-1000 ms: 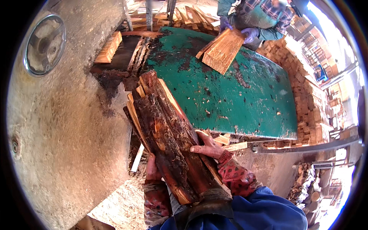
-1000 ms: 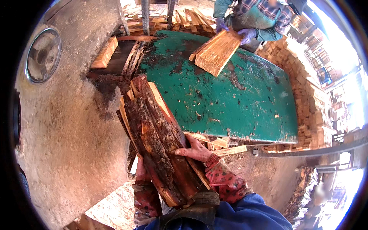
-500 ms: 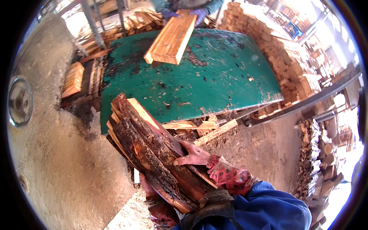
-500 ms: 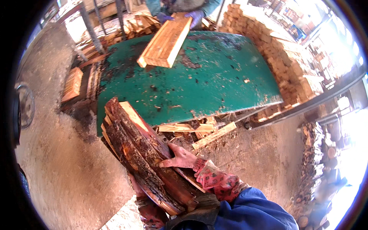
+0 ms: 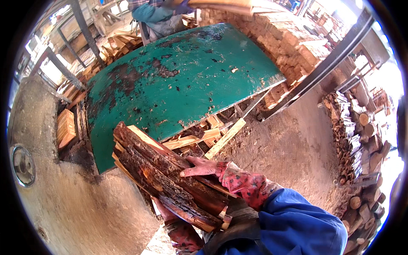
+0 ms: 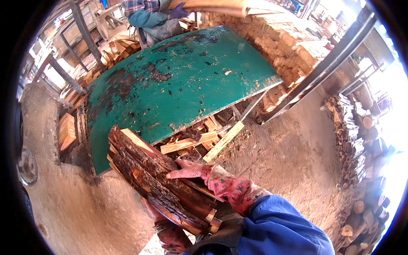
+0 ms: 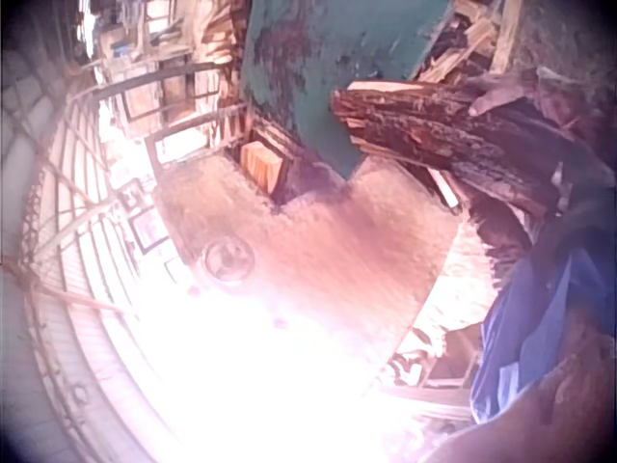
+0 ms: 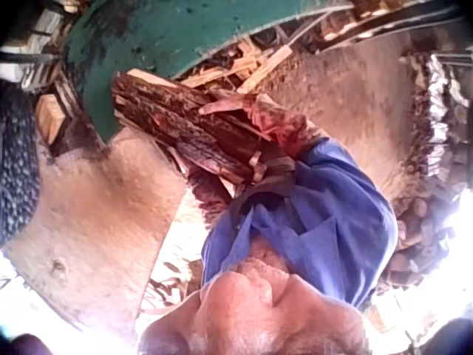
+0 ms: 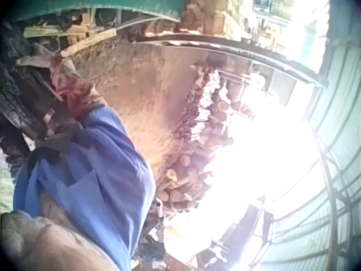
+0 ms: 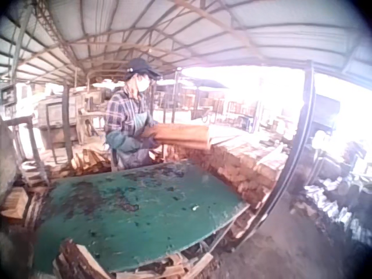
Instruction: The person picks up cut wooden planks from a green workbench and stacks them in a pile. The person repeatedly lifts planks and places them in a growing stack.
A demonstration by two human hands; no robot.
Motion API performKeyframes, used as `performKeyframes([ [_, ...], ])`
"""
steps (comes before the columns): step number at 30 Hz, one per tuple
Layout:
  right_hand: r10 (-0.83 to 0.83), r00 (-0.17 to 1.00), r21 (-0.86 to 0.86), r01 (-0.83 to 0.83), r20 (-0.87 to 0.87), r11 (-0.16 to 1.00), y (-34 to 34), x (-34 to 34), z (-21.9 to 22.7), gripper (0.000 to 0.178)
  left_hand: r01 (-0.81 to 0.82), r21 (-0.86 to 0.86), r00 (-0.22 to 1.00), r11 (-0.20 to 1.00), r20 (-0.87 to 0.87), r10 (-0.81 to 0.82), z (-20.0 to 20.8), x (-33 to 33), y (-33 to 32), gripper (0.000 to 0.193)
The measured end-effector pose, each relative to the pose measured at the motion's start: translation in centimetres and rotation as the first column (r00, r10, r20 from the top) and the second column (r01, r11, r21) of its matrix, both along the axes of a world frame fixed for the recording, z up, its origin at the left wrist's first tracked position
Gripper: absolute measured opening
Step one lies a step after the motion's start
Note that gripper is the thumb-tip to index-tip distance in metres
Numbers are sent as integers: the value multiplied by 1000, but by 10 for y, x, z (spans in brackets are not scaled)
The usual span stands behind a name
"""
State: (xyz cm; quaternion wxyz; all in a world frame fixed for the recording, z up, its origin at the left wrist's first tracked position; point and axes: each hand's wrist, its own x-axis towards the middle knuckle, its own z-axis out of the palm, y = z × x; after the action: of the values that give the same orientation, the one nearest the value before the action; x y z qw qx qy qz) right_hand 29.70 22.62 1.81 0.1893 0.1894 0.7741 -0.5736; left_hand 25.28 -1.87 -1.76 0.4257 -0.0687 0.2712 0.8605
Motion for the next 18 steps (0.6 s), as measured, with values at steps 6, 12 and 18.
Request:
performKeyframes([
  [6, -113, 985, -69, 105, -133, 992, -26, 16, -15, 115, -87, -239, 993, 967, 56, 103, -6, 4, -10, 89],
  [12, -236, 953, -57, 229, -190, 972, -48, 37, 5, 96, -20, -217, 1000, 976, 14, 24, -31, -9, -36, 94],
  [18, -422, 836, -129, 403, -352, 906, -24, 84, 53, 93, 175, -256, 970, 951, -121, -211, -16, -15, 6, 94],
])
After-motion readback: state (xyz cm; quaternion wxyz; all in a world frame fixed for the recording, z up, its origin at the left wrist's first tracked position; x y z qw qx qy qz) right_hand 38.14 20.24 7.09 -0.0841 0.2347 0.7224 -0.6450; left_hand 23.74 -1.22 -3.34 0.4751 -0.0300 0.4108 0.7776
